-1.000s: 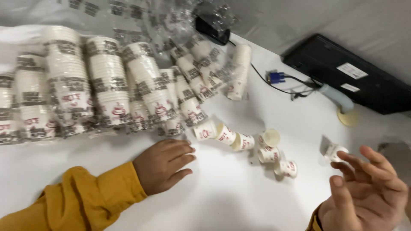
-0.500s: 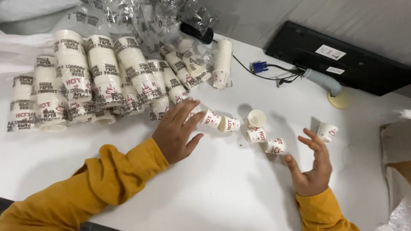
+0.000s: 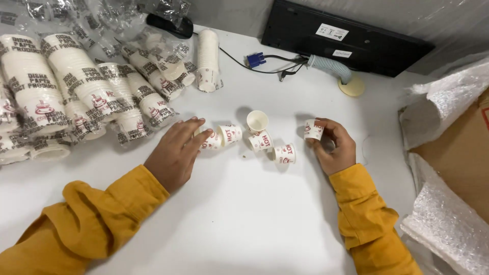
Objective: The recorder unboxes, unpacks, and organizes stacks of small paper cups on a workstation desk.
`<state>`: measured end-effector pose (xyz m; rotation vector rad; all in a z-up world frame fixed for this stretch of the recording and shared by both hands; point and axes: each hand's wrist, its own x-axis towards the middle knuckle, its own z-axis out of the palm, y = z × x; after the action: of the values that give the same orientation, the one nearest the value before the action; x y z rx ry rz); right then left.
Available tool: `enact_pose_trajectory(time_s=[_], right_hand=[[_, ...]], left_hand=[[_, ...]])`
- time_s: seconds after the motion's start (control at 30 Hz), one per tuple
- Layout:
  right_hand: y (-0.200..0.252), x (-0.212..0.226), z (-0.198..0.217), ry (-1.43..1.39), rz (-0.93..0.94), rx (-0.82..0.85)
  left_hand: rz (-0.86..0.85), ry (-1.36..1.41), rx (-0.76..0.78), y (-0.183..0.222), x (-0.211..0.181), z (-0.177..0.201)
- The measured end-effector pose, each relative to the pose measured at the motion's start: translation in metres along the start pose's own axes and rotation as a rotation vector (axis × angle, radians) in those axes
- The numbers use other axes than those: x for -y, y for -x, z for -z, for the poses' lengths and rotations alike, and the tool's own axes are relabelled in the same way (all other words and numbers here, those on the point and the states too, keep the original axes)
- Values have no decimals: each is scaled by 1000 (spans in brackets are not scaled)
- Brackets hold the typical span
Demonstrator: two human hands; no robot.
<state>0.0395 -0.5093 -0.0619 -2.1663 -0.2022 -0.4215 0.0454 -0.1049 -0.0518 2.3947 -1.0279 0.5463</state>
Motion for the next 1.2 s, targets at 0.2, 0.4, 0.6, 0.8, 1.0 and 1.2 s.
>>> enact_pose_trajectory(time_s=[0.2, 0.4, 0.6, 0.8, 1.0, 1.2], right_hand=[[14, 20, -2, -87, 1, 93], [34, 50, -10, -131, 285, -73], [92, 109, -59, -326, 314, 15], [120, 118, -84, -631, 150, 106], [136, 102, -85, -442, 118, 219], [127, 115, -67, -861, 211, 313]], left_hand=[[-23, 140, -18, -5, -5, 6], [-185, 21, -272, 5, -36, 24], [-138, 398, -187, 27, -103, 25], [-16, 628, -158, 43, -120, 17], [-69, 698, -157, 54, -124, 10], [-80, 791, -82, 55, -113, 24]])
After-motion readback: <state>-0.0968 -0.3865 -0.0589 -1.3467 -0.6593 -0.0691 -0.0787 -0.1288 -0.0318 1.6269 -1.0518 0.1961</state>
